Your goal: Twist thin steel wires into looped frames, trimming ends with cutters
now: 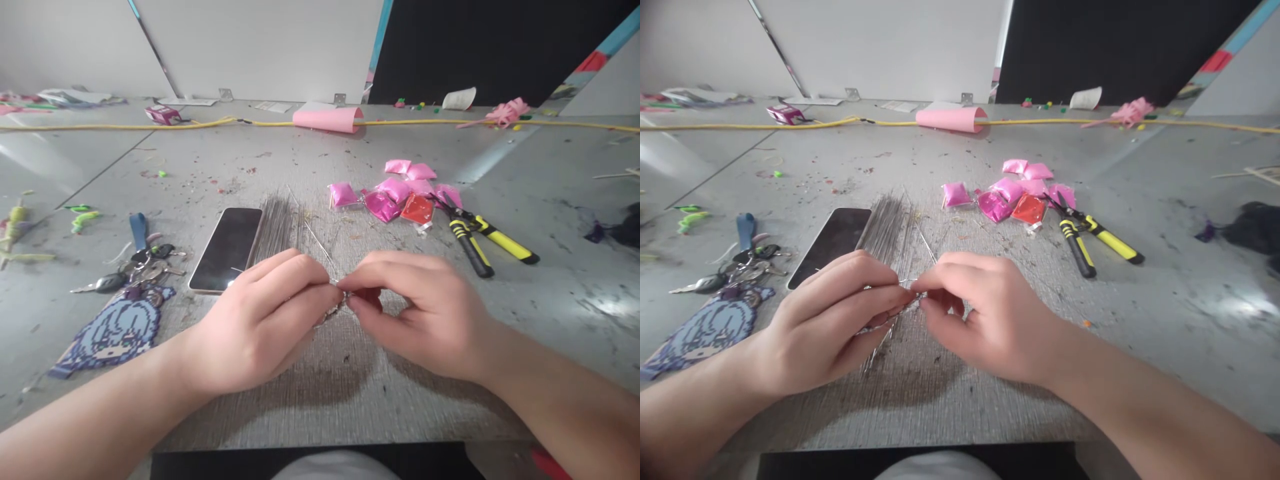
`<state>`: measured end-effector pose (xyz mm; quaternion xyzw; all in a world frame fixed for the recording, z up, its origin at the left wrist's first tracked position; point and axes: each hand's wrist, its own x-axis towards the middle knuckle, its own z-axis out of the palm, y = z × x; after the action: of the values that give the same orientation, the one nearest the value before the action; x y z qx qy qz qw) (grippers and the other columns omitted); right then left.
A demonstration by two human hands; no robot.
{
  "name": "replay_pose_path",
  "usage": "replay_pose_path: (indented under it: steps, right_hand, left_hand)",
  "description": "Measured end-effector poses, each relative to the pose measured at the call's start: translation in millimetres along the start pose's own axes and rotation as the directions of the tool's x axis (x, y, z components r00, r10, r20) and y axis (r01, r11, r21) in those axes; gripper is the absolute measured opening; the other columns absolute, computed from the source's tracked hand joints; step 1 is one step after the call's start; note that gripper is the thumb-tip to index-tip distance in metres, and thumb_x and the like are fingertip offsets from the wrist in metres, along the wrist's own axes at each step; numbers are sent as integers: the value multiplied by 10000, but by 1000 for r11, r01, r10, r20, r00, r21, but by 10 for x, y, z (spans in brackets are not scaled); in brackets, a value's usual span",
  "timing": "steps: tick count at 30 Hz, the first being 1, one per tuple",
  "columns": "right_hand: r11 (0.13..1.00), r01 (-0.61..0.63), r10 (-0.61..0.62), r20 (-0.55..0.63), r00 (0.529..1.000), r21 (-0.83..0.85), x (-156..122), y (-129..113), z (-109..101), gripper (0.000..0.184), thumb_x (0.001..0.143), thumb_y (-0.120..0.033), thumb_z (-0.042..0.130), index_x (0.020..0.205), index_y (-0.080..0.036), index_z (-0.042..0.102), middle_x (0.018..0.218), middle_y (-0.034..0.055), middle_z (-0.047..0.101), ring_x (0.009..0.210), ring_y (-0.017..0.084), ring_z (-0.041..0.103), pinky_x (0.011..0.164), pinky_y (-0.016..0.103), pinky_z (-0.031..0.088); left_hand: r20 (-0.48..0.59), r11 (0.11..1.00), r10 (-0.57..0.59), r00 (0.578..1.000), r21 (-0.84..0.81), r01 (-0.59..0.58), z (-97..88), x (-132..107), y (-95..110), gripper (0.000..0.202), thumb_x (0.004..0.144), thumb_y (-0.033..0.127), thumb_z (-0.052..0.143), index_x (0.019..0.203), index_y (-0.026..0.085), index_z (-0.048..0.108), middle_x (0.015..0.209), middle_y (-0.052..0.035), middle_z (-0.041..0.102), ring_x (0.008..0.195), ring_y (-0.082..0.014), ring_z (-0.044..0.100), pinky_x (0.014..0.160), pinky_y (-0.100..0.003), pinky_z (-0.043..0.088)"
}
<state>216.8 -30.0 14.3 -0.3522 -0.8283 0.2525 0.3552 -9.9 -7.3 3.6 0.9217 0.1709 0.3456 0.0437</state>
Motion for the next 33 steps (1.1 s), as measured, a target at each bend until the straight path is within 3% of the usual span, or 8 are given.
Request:
replay_pose_path:
  steps: [16, 25, 30, 33]
  right_hand:
    - [997, -19, 6, -177, 984, -75, -35, -70, 155, 211, 829, -69, 589, 931, -244, 651, 799, 7, 698, 679, 155, 634, 626, 314, 508]
    - [991, 7, -26, -144, 989, -133, -39, -73, 114, 173, 888, -107, 594, 937, -254, 669, 860, 9, 744, 713, 150, 676, 642, 296, 531]
    - [971, 53, -98, -185, 978, -233, -47, -69, 123, 170, 878, -70, 602, 959, -194, 686, 866, 19, 753, 730, 128, 687, 690, 253, 543]
    - [940, 73, -129, -148, 981, -333, -40, -76, 124, 136, 871, -64, 599, 894, -155, 697, 824, 42, 740, 724, 140, 671, 683, 266, 524]
  left_hand:
    - [-37, 991, -112, 993, -74, 109, 10, -4, 119, 252, 824, -42, 578, 1049, 55, 636, 949, -105, 595, 847, -167, 559, 710, -304, 515]
    - [-41, 992, -120, 992, -52, 117, -10, -5, 156, 233, 840, -16, 587, 1053, 62, 640, 950, -112, 604, 848, -175, 564, 723, -319, 519]
    - [-34, 990, -136, 990, -48, 135, -3, 0, 142, 224, 854, -9, 580, 1057, 63, 639, 941, -113, 607, 845, -178, 571, 724, -311, 511]
    - [-7, 989, -144, 989, -36, 144, 9, 1, 136, 201, 863, -1, 573, 1036, 71, 643, 945, -115, 613, 851, -185, 586, 738, -313, 508]
